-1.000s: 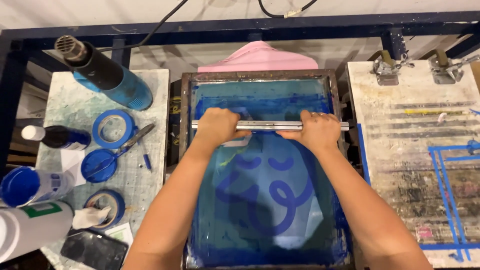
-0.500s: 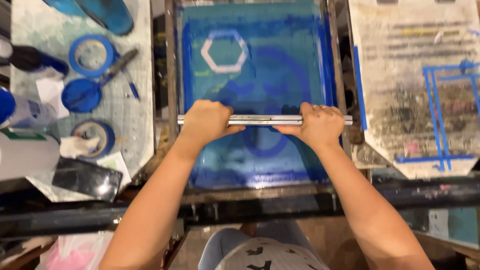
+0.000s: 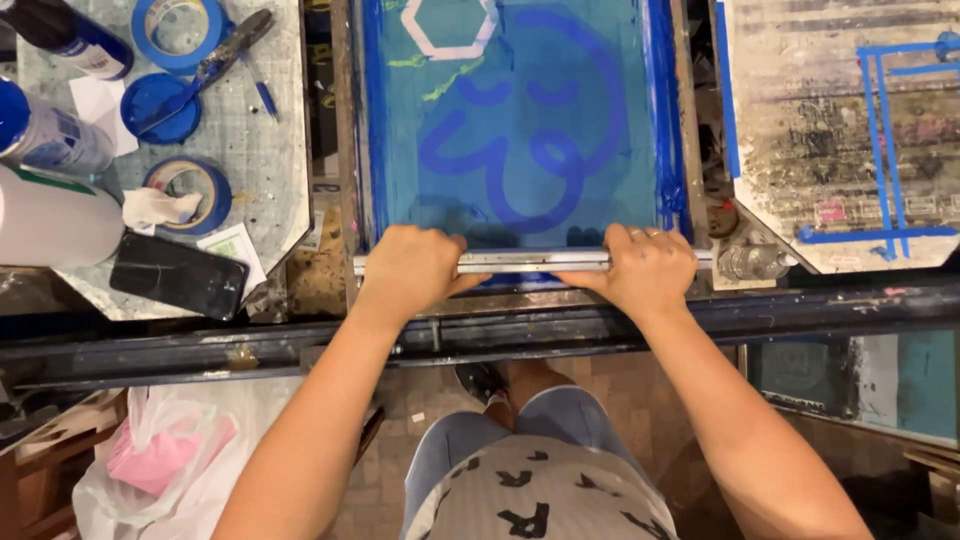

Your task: The person screen prints a design onto a pink garment using a blue ink and a squeegee, then dries the ink with a heat gun.

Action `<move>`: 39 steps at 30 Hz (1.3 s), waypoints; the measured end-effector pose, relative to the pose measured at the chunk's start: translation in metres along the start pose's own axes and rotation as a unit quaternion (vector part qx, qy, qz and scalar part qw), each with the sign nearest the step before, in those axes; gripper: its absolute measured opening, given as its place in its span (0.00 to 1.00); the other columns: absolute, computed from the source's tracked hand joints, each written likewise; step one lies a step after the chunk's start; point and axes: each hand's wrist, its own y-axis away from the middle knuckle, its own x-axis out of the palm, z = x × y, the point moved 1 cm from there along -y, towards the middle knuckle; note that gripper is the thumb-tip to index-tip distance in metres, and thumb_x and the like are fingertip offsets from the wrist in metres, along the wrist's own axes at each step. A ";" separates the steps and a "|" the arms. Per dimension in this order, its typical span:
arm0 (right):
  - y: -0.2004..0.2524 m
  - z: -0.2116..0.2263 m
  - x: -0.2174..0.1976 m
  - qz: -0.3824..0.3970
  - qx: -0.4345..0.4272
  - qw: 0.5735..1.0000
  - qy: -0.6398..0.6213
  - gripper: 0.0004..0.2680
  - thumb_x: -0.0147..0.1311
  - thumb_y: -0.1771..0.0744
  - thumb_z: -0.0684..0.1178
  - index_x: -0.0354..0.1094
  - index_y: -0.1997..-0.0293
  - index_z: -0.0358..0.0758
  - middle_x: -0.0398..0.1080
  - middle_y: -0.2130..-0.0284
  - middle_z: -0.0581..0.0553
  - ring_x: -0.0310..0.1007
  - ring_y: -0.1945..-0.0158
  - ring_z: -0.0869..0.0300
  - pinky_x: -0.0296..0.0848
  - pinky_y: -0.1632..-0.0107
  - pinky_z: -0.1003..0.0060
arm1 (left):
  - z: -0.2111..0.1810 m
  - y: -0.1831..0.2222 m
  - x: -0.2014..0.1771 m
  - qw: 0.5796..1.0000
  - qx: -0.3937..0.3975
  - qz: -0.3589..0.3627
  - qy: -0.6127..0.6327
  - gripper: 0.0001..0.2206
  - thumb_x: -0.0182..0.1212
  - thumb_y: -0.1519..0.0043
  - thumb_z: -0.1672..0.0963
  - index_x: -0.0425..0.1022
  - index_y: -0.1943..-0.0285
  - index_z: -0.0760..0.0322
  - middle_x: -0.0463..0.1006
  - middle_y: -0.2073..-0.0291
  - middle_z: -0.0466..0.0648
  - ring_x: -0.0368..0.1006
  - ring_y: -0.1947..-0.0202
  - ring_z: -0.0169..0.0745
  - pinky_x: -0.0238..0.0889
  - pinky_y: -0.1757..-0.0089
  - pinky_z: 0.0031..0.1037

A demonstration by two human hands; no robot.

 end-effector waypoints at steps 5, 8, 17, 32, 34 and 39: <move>-0.031 -0.005 -0.017 0.102 -0.012 0.994 -0.027 0.30 0.53 0.46 0.90 0.68 0.76 0.50 0.72 0.83 0.49 0.78 0.75 0.51 0.72 0.67 0.57 | 0.006 -0.020 -0.010 0.993 -0.062 0.096 0.027 0.29 0.61 0.47 0.35 0.85 0.60 0.57 0.86 0.67 0.53 0.83 0.58 0.60 0.75 0.55 0.46; -0.063 -0.019 0.000 0.248 0.019 0.967 -0.046 0.30 0.50 0.46 0.91 0.72 0.72 0.52 0.77 0.79 0.46 0.82 0.69 0.45 0.75 0.65 0.54 | 0.020 -0.045 -0.024 0.989 -0.083 0.100 0.075 0.29 0.62 0.47 0.35 0.86 0.60 0.58 0.86 0.67 0.53 0.83 0.58 0.60 0.74 0.54 0.45; -0.173 -0.054 -0.062 0.347 0.017 0.931 -0.116 0.25 0.54 0.40 0.83 0.78 0.53 0.57 0.82 0.65 0.43 0.81 0.53 0.41 0.75 0.53 0.52 | 0.045 -0.112 -0.142 0.996 -0.028 -0.021 -0.078 0.46 0.59 0.62 0.23 0.86 0.57 0.54 0.86 0.65 0.53 0.83 0.57 0.59 0.74 0.59 0.48; -0.140 -0.114 -0.037 0.270 0.596 0.621 -0.431 0.37 0.43 0.30 0.76 0.38 0.20 0.31 0.42 0.25 0.24 0.43 0.24 0.32 0.47 0.30 0.25 | 0.145 -0.011 0.104 0.778 -0.443 -0.204 0.397 0.24 0.45 0.26 0.44 0.75 0.33 0.61 0.78 0.43 0.66 0.71 0.39 0.71 0.62 0.40 0.53; -0.118 -0.118 -0.013 0.256 0.611 0.598 -0.450 0.37 0.40 0.30 0.75 0.39 0.21 0.29 0.42 0.26 0.23 0.42 0.24 0.30 0.48 0.31 0.24 | 0.129 0.003 0.108 0.746 -0.477 -0.190 0.425 0.26 0.42 0.26 0.44 0.76 0.35 0.65 0.78 0.43 0.68 0.69 0.37 0.71 0.61 0.39 0.53; -0.084 -0.128 0.043 0.203 0.616 0.575 -0.498 0.39 0.38 0.30 0.79 0.44 0.23 0.25 0.48 0.30 0.19 0.49 0.27 0.29 0.57 0.35 0.29 | 0.113 0.019 0.123 0.677 -0.526 -0.178 0.483 0.30 0.41 0.26 0.41 0.82 0.43 0.65 0.81 0.47 0.63 0.69 0.36 0.67 0.62 0.41 0.51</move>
